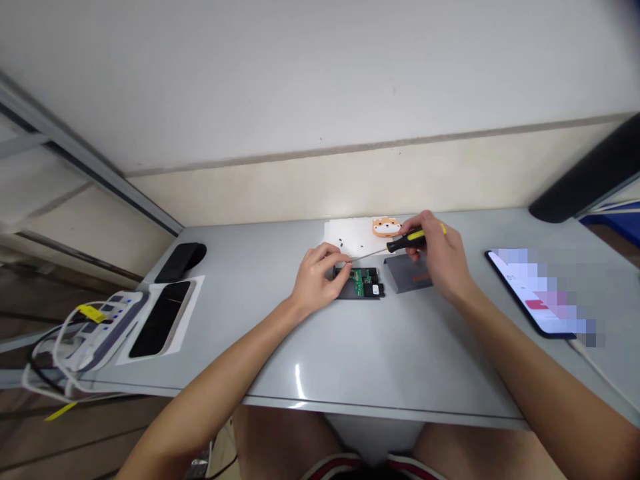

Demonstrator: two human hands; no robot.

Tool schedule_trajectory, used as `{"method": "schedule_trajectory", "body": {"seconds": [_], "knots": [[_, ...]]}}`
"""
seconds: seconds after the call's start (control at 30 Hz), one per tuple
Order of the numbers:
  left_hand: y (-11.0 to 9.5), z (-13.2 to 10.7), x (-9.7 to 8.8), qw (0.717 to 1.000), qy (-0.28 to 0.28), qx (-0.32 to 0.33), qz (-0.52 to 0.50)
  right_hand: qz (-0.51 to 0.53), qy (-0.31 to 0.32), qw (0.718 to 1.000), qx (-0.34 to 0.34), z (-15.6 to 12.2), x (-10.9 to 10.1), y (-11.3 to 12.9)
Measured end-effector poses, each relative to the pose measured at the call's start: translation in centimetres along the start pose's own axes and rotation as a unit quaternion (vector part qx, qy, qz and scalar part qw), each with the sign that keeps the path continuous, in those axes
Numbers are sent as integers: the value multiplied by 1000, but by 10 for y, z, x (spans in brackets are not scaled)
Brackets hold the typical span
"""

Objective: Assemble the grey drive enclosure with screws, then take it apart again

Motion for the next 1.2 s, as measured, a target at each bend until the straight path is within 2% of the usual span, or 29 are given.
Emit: {"method": "schedule_trajectory", "body": {"seconds": [0.1,0.27,0.5,0.6,0.73,0.87,0.97,1.2], "knots": [[0,0,1,1000,1,-6,-3,-10,2,1000,-2,-1,0,3],[1,0,1,998,-8,-21,-64,-12,18,999,-31,-2,1,6],[-2,-2,5,998,-2,-16,-53,39,4,986,-160,-4,2,21],[-2,-4,12,998,33,-42,-43,44,8,980,-192,-8,5,25],[-4,-6,23,989,125,-82,-1,-9,4,977,-215,-13,7,27],[-11,-7,32,975,211,-64,10,-75,3,970,-230,-16,8,26],[-12,-7,34,972,228,-51,-5,-95,14,970,-223,-17,11,24],[-10,-8,35,975,219,-46,-10,-108,6,971,-215,-18,9,24]]}}
Point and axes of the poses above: each hand's wrist, its own z-axis towards the middle knuckle, its own x-axis out of the palm, y = z × x, the point moved 8 cm from there along z, towards the middle knuckle, and after that the axes turned 2 degrees about y, right-handed, at the moved point
